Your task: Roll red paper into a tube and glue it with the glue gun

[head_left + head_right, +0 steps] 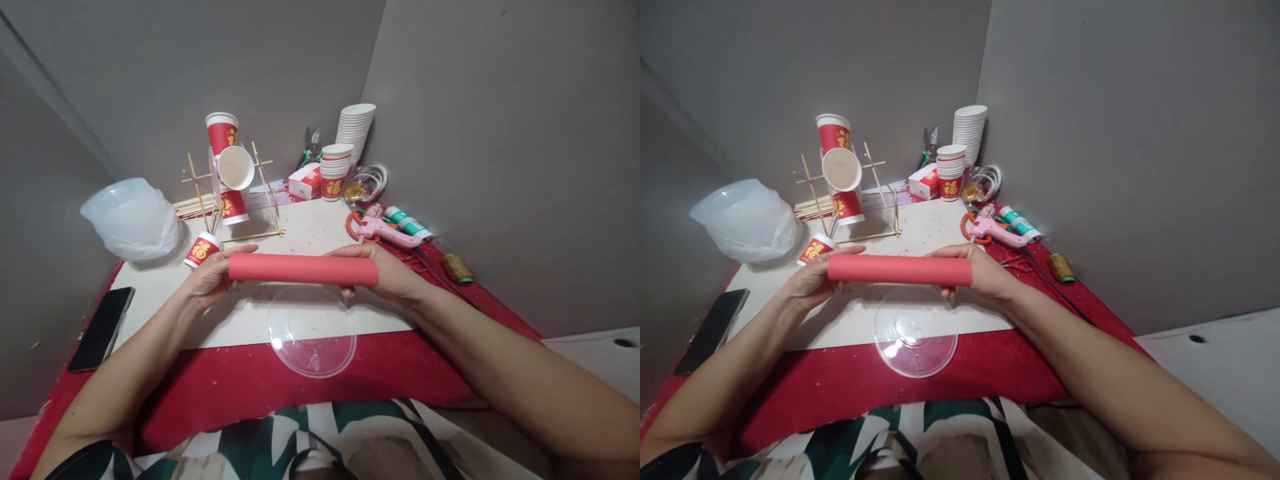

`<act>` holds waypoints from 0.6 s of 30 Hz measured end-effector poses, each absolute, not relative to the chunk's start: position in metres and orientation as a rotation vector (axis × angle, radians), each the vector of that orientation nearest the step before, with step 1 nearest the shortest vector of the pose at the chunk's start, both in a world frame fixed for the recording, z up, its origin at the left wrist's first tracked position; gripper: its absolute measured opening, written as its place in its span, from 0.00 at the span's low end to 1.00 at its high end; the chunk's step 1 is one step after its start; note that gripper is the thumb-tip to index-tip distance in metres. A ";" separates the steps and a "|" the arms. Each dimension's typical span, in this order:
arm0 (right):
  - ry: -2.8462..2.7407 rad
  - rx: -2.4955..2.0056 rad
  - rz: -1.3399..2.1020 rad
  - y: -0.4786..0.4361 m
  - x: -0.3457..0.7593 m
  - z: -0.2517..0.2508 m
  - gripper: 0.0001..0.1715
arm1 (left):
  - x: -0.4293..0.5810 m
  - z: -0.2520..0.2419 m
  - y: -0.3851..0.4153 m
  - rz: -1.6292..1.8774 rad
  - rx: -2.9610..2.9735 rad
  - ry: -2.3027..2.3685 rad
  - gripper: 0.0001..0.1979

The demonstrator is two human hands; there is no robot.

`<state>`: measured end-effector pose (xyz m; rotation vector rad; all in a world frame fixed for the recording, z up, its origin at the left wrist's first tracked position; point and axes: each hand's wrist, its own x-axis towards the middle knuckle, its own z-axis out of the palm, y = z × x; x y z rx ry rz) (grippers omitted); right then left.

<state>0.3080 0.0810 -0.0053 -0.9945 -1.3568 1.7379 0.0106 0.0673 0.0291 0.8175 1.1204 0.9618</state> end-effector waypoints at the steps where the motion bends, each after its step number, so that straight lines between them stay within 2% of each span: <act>1: -1.366 -0.995 1.736 0.081 0.308 -0.006 0.21 | 0.010 0.027 0.068 0.934 0.817 1.111 0.16; 6: -1.410 -0.994 1.746 0.084 0.309 -0.009 0.25 | 0.010 0.020 0.066 0.858 0.811 1.016 0.12; 12: -1.476 -0.987 1.771 0.083 0.310 -0.008 0.28 | 0.005 0.011 0.065 0.579 0.807 0.963 0.15; 18: -1.499 -0.977 1.784 0.086 0.313 -0.011 0.26 | 0.010 0.004 0.066 0.607 0.888 0.938 0.17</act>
